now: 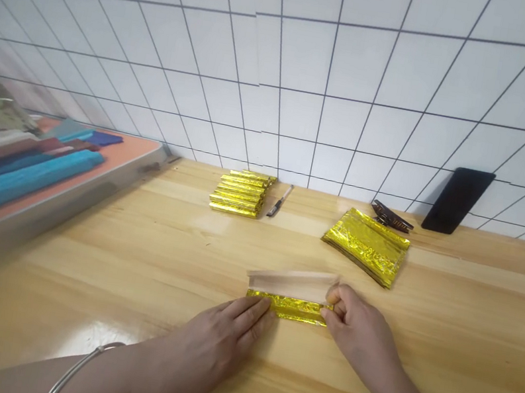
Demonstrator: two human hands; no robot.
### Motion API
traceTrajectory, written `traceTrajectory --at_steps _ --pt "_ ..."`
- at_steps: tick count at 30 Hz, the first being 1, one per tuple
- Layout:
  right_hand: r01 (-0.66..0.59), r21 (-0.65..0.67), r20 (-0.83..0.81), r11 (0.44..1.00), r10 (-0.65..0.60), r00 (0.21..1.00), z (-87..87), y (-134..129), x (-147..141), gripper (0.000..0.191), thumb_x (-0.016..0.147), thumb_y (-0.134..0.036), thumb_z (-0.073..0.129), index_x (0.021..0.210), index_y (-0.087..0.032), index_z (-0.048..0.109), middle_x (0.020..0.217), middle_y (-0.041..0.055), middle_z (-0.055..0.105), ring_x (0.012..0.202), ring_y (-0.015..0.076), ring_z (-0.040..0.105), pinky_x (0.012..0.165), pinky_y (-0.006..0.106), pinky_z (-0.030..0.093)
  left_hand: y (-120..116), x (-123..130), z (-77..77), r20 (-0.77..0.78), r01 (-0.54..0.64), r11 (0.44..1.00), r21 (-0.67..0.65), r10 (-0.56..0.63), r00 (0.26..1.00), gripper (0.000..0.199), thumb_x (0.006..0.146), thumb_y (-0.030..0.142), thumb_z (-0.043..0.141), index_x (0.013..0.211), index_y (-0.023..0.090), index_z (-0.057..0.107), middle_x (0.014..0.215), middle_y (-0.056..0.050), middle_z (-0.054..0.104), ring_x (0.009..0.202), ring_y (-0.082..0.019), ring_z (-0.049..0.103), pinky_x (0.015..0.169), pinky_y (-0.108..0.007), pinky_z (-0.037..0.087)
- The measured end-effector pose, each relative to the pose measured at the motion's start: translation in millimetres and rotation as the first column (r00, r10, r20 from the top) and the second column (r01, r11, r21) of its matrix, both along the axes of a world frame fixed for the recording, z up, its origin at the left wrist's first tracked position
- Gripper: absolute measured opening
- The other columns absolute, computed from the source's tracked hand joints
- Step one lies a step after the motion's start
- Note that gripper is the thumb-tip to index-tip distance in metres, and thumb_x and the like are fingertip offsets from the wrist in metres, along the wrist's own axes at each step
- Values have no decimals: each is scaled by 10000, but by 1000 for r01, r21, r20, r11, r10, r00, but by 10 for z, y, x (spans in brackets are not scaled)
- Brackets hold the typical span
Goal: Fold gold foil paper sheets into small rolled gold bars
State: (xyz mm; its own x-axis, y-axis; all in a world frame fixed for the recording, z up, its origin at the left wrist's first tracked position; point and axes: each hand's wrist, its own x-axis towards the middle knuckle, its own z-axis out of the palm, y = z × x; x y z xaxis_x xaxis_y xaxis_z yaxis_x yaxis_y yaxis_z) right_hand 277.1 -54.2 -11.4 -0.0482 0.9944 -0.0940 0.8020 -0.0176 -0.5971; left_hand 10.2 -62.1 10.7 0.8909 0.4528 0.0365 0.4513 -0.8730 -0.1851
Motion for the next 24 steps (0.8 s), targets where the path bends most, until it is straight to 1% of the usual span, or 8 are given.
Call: traceTrajectory --at_steps 4,8,16,19,24 --pt "-5 4 5 1000 5 1000 -21 8 1 106 786 -322 488 865 -252 478 597 -60 534 528 129 498 492 228 348 7 -7 -16 -17 0 1000 -28 0 1000 407 889 227 394 1235 42 499 1355 -195 421 1239 -283 401 995 -368 368" --pt "-14 -1 20 1000 14 1000 -18 14 11 102 780 -325 483 854 -255 477 567 -66 506 511 131 481 490 230 344 8 -8 -38 -7 -7 999 -32 7 1000 408 886 238 406 1231 48 510 1364 -186 416 1247 -284 399 1006 -364 361" --pt "-38 -2 65 999 38 997 17 2 2 78 799 -327 457 822 -254 471 565 -61 494 509 135 474 493 234 337 -6 -20 -65 33 -26 999 -33 27 999 483 895 242 389 1317 9 402 1384 -208 378 1304 -310 328 1037 -384 326" --pt "-47 14 82 999 46 996 22 -3 -5 78 800 -322 448 811 -253 482 561 -59 500 502 136 476 482 234 329 1 -30 -86 51 -33 998 -57 36 998 493 914 258 352 1349 24 355 1416 -195 328 1325 -299 290 1055 -385 307" --pt "-56 31 99 998 53 994 21 2 -7 73 793 -313 451 786 -254 494 568 -57 511 513 137 484 481 232 327 5 -28 -90 74 7 995 -103 0 997 492 938 253 298 1386 49 290 1456 -173 250 1355 -285 213 1092 -388 256"
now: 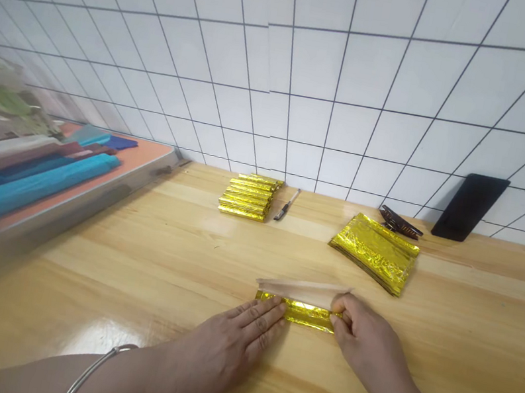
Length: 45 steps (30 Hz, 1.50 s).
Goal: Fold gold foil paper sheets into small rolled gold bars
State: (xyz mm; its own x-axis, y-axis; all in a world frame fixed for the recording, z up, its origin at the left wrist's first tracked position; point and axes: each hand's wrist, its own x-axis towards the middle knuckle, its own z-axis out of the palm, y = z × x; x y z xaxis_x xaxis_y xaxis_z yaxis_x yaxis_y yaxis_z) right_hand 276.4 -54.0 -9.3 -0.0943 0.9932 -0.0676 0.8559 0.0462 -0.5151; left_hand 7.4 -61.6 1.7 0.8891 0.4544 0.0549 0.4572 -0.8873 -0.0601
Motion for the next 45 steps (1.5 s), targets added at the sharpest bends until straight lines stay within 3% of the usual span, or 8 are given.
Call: traceTrajectory --at_steps 12,22,28,34,45 --pt "-10 -45 -44 999 8 999 4 10 8 83 821 -329 446 818 -254 481 575 -62 478 518 130 457 499 233 339 55 -23 -38 8 26 993 -113 -25 1000 567 883 189 368 1410 45 216 1463 -184 221 1363 -282 177 1113 -395 235" --pt "23 -106 -333 994 -57 941 -57 6 80 170 756 -293 541 896 -229 468 603 -68 456 531 107 442 500 219 350 95 -26 -45 39 50 994 -95 -47 998 549 898 177 371 1418 78 222 1447 -157 283 1353 -250 233 1109 -371 261" --pt "40 -70 -285 997 -58 957 -91 -17 90 166 758 -259 537 904 -240 462 607 -71 466 527 106 445 505 223 352 124 13 -33 77 33 996 -79 -27 997 445 933 217 336 1361 98 362 1395 -115 402 1300 -236 354 1082 -353 321" --pt "51 -62 -209 997 -62 976 -84 -7 98 140 753 -269 543 870 -239 472 594 -73 487 523 110 470 501 222 353 130 18 -31 141 43 998 -48 -36 989 440 936 238 342 1354 105 373 1370 -102 438 1274 -218 385 1079 -340 318" --pt "45 -21 -207 999 -48 977 -70 -15 80 106 768 -282 526 859 -233 501 576 -67 508 491 108 466 481 218 343 114 58 2 164 12 984 -177 18 986 417 934 292 341 1303 120 432 1363 -80 433 1252 -226 387 1083 -351 310"
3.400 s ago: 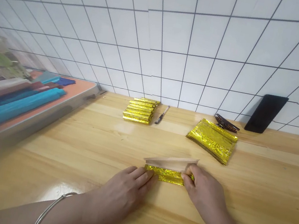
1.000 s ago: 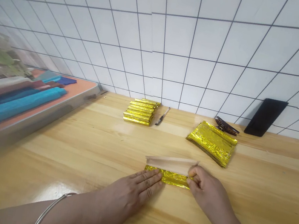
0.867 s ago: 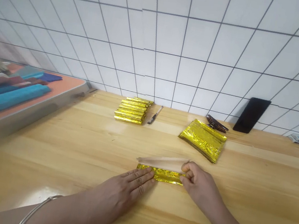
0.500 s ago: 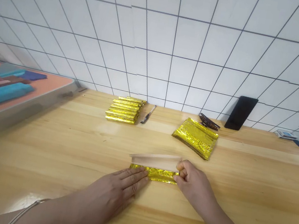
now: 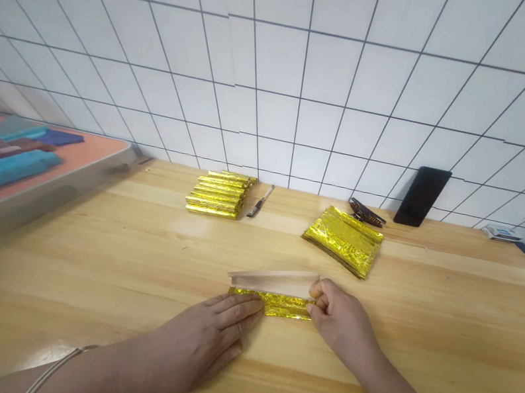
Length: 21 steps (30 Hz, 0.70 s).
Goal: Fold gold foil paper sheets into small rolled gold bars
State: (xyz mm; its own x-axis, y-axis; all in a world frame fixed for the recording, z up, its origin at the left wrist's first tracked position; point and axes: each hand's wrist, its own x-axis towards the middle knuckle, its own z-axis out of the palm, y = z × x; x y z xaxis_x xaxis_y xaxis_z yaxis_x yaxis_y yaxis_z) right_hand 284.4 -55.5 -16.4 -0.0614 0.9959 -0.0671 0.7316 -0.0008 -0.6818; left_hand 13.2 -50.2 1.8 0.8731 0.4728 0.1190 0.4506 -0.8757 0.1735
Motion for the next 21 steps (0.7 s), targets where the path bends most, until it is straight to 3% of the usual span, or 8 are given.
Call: traceTrajectory --at_steps 6,10,15,21 --pt "-14 40 6 999 14 1000 56 -2 -22 82 761 -297 531 809 -232 542 551 -64 495 499 109 455 488 213 343 4 26 10 8 15 997 -71 -14 1000 402 909 279 373 1269 119 453 1345 -97 435 1237 -235 387 1081 -365 302" --pt "-37 59 30 998 35 999 62 -13 -24 80 761 -294 515 764 -227 558 567 -52 499 514 112 455 495 216 349 -12 48 45 15 -3 995 -104 5 1000 515 897 352 409 1364 148 340 1362 -100 416 1235 -259 379 1069 -409 302" --pt "-67 94 118 993 56 991 77 -35 -29 91 787 -273 485 753 -226 554 654 -28 546 574 125 492 525 227 378 -16 64 72 30 -21 987 -160 27 999 539 871 398 453 1355 177 361 1331 -81 452 1206 -251 406 1051 -400 314" --pt "-133 135 297 982 88 951 130 -77 -58 126 825 -202 456 837 -240 575 852 -5 612 705 142 559 647 259 435 15 39 22 53 32 989 -145 -25 998 547 913 426 368 1382 149 321 1426 -103 350 1312 -262 287 1086 -424 243"
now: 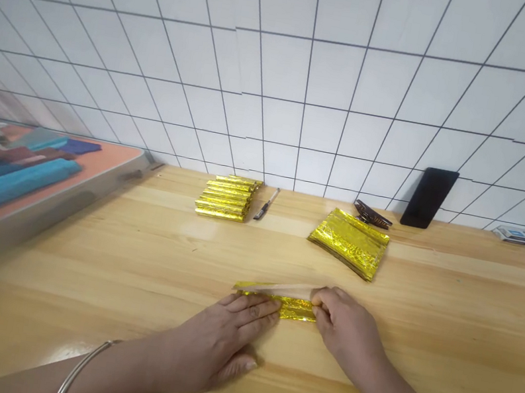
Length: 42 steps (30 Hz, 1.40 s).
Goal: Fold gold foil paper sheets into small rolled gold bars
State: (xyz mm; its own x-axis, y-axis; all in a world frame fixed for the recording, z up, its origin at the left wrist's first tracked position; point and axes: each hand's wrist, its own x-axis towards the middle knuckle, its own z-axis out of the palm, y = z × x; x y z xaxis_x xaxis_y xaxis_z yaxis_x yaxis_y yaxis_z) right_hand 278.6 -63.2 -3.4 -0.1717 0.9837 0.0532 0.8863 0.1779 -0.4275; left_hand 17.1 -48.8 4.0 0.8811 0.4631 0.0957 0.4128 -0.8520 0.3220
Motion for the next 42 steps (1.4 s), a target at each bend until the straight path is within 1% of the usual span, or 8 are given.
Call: traceTrajectory --at_steps 3,6,12,17,23,31,35,42 --pt "-57 123 155 991 37 987 44 -36 -43 191 850 -165 443 940 -241 594 893 23 608 803 169 565 703 285 444 8 -4 -6 14 6 1000 -6 -6 1000 546 912 422 376 1378 143 328 1415 -111 368 1310 -266 294 1083 -442 242" --pt "-224 247 315 943 140 939 100 -85 -116 217 855 -131 456 975 -221 614 894 52 609 863 198 542 736 316 440 8 1 4 19 1 1000 -11 -1 1000 547 904 416 394 1377 148 331 1409 -107 379 1300 -262 315 1082 -442 250" --pt "-468 291 482 834 295 825 22 -254 -330 368 846 -156 502 1212 -181 536 1141 95 603 1047 243 495 891 410 399 14 1 -2 28 5 1000 7 -5 1000 544 908 415 390 1371 134 338 1413 -113 372 1322 -241 292 1094 -412 249" --pt "-432 312 512 846 233 826 -147 -355 -454 389 844 -227 518 1218 -123 547 1215 113 584 1124 279 460 947 445 354 22 -9 -34 20 20 1000 6 -20 1000 563 909 421 384 1385 129 311 1419 -105 367 1326 -227 295 1090 -388 266" --pt "-362 329 467 872 183 865 -69 -384 -379 382 862 -401 515 1145 -162 607 1172 81 621 1080 256 496 919 429 368 41 -46 -28 5 36 999 -5 -36 999 600 898 412 412 1412 141 259 1433 -108 343 1320 -228 313 1068 -384 305" --pt "-293 330 498 897 98 862 -41 -527 -54 337 875 -346 488 1131 -168 619 1149 76 637 1122 281 480 868 417 398 106 -252 -11 -2 48 998 32 -47 999 584 872 354 474 1398 177 293 1373 -96 435 1279 -243 373 1061 -427 296" --pt "-292 340 501 894 91 861 -36 -548 -36 328 889 -308 460 1140 -161 611 1156 83 632 1127 274 485 865 415 408 121 -390 26 -12 24 998 51 -24 1000 520 875 295 475 1370 206 343 1302 -81 506 1197 -220 457 1031 -394 340" --pt "-331 365 518 870 106 849 -82 -536 -46 341 913 -287 396 1101 -124 629 1139 104 636 1156 292 464 886 422 421 70 -463 23 -16 -23 997 74 25 1000 462 871 262 473 1325 216 402 1289 -75 510 1202 -215 452 1018 -388 350"
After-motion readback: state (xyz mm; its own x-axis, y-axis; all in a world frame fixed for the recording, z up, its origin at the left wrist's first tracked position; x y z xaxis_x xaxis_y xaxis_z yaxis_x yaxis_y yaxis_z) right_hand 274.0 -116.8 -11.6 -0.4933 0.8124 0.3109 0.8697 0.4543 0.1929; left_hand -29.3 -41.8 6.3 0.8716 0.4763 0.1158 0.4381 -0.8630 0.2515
